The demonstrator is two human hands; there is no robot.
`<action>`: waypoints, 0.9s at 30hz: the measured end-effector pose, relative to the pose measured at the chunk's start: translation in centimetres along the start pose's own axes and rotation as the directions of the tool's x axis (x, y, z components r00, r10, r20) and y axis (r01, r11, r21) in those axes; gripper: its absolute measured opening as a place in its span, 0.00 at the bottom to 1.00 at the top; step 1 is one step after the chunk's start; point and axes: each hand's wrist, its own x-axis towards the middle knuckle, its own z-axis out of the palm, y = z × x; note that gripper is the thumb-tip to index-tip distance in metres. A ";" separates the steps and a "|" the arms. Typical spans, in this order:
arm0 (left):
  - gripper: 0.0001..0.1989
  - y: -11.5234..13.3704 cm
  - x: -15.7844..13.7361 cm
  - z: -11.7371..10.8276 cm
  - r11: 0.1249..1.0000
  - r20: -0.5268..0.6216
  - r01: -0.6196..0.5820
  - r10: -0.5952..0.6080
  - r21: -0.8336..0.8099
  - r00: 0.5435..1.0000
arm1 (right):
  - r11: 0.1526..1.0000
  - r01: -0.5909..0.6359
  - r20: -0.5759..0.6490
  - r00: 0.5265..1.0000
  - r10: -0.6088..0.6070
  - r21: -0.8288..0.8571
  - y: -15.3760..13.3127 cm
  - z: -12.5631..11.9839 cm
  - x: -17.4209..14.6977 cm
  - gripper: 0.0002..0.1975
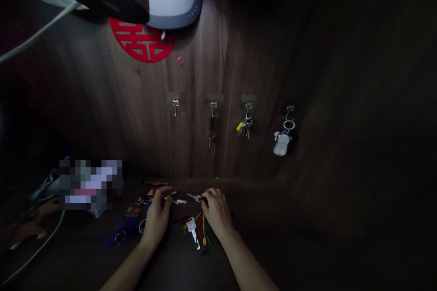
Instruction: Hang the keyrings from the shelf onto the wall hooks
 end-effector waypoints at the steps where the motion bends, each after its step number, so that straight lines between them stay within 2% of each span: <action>1: 0.09 0.1 0.0 -0.1 0.997 -0.002 -0.036 0.037 0.062 0.999 | 1.000 0.001 0.000 1.000 -0.001 -0.005 0.0 0.1 0.0 0.06; 5: 0.11 0.7 -0.4 -0.1 0.950 0.071 -0.194 0.182 0.243 0.981 | 0.998 0.016 -0.010 1.000 -0.016 -0.054 0.0 0.1 0.0 0.07; 8: 0.13 1.2 -0.8 0.2 0.915 0.198 -0.297 0.248 0.273 0.948 | 0.994 0.068 -0.038 0.997 -0.071 -0.085 -0.4 -0.1 -0.1 0.07; 11: 0.15 1.5 -1.1 0.4 0.893 0.300 -0.354 0.269 0.279 0.915 | 0.991 0.133 -0.056 0.990 -0.133 -0.009 -1.0 -0.4 -0.2 0.07; 16: 0.17 1.5 -1.2 0.6 0.892 0.374 -0.347 0.229 0.288 0.899 | 0.960 0.145 -0.064 0.989 -0.134 0.241 -2.2 -0.7 -0.4 0.09; 21: 0.13 1.6 -1.2 0.6 0.897 0.424 -0.326 0.181 0.299 0.887 | 0.838 0.064 0.003 0.997 -0.079 0.542 -3.1 -0.8 -0.5 0.09; 27: 0.07 2.0 -1.2 0.6 0.909 0.473 -0.318 0.163 0.269 0.866 | 0.740 -0.021 -0.059 0.995 0.082 0.672 -2.9 -0.7 -0.2 0.11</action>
